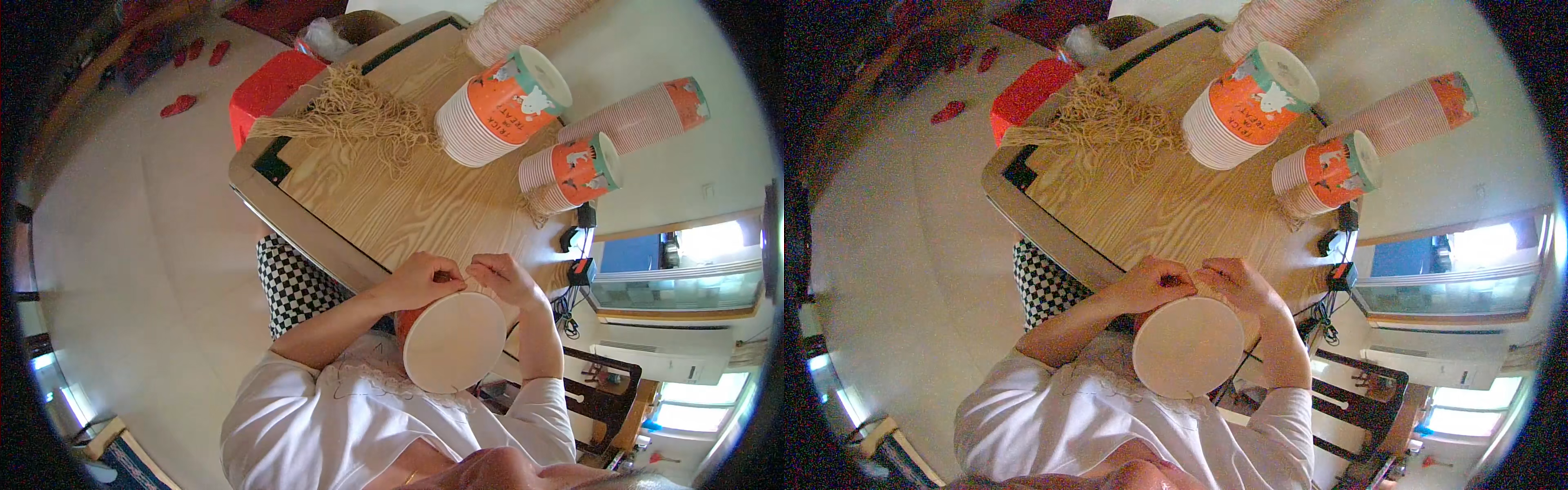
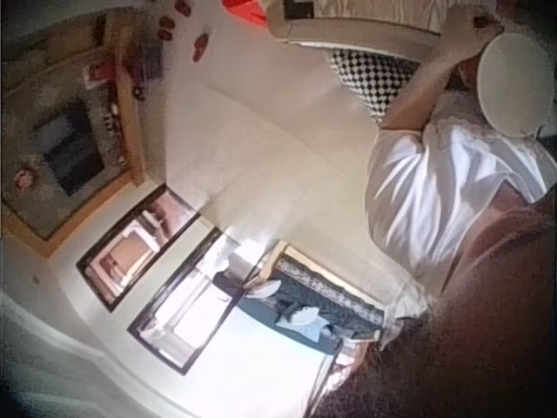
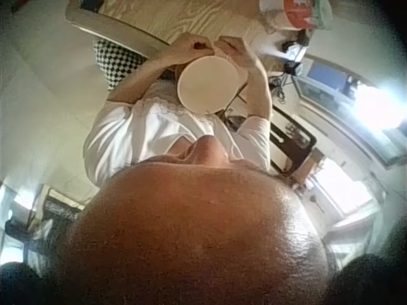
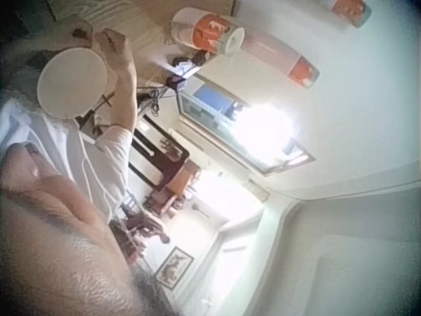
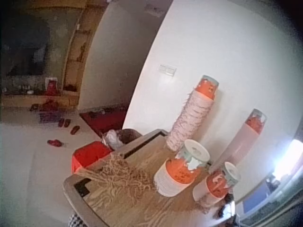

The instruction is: Threading a thin string through pre-punched holes in a paper cup to create a handle or decorative element.

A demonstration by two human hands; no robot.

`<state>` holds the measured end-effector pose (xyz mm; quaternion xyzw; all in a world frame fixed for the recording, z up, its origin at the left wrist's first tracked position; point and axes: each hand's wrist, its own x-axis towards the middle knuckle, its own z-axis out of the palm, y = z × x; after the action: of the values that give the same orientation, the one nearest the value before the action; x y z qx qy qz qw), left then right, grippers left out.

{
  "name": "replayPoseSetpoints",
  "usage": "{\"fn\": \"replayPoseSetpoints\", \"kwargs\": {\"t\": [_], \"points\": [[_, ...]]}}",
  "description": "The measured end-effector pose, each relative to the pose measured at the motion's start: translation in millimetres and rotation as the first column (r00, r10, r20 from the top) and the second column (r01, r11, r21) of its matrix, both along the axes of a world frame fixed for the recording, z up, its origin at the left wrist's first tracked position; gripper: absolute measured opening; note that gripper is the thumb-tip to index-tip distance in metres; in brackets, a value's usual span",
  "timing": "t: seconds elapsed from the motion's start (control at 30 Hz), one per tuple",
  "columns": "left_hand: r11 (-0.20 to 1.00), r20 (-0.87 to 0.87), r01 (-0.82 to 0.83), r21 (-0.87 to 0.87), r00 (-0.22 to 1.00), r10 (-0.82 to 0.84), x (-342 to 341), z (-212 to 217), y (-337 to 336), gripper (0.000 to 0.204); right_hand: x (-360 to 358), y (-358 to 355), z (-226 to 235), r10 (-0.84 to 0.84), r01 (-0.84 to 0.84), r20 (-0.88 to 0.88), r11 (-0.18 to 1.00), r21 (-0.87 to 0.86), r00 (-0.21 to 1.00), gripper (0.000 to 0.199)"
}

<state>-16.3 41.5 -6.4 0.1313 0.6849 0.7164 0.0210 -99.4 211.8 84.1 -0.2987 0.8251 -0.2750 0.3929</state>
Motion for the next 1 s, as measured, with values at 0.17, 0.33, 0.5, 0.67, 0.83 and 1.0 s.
{"fn": "replayPoseSetpoints", "kwargs": {"t": [0.17, 0.33, 0.5, 0.67, 0.83, 1.0], "points": [[0.997, -0.005, -0.023, 0.071, 1.0, 0.023, -0.2, -4.9, 1.3, 0.021, 3.8, -1.7, -2.8, 0.011, -0.01, 0.003, 0.982, -0.187, 1.0, 0.018], [0.976, 0.125, -0.008, 0.216, 0.992, -0.019, 0.4, -5.0, -7.5, 0.014, 4.2, -7.3, -5.8, -0.099, 0.093, -0.019, 0.973, -0.213, 0.995, 0.011], [0.936, -0.078, 0.162, 0.313, 0.986, -0.144, 1.0, -5.4, -26.7, 0.01, -0.4, -6.4, -31.2, -0.28, 0.349, 0.244, 0.884, -0.312, 0.928, 0.011], [0.998, -0.348, -0.012, 0.056, 0.937, 0.03, 1.3, -10.2, -18.3, 0.016, 2.3, -11.2, -42.7, -0.298, 0.348, 0.201, 0.889, -0.298, 0.933, 0.009], [0.993, -0.259, -0.105, -0.055, 0.962, 0.088, 4.3, -2.1, -12.1, 0.014, 6.1, -12.1, -34.7, -0.286, 0.305, 0.106, 0.9, -0.311, 0.952, 0.009], [0.994, -0.135, -0.037, 0.098, 0.99, 0.05, -0.3, -18.6, -5.8, 0.011, 10.7, -4.9, -23.8, -0.323, 0.352, 0.146, 0.895, -0.274, 0.935, 0.008]]}}
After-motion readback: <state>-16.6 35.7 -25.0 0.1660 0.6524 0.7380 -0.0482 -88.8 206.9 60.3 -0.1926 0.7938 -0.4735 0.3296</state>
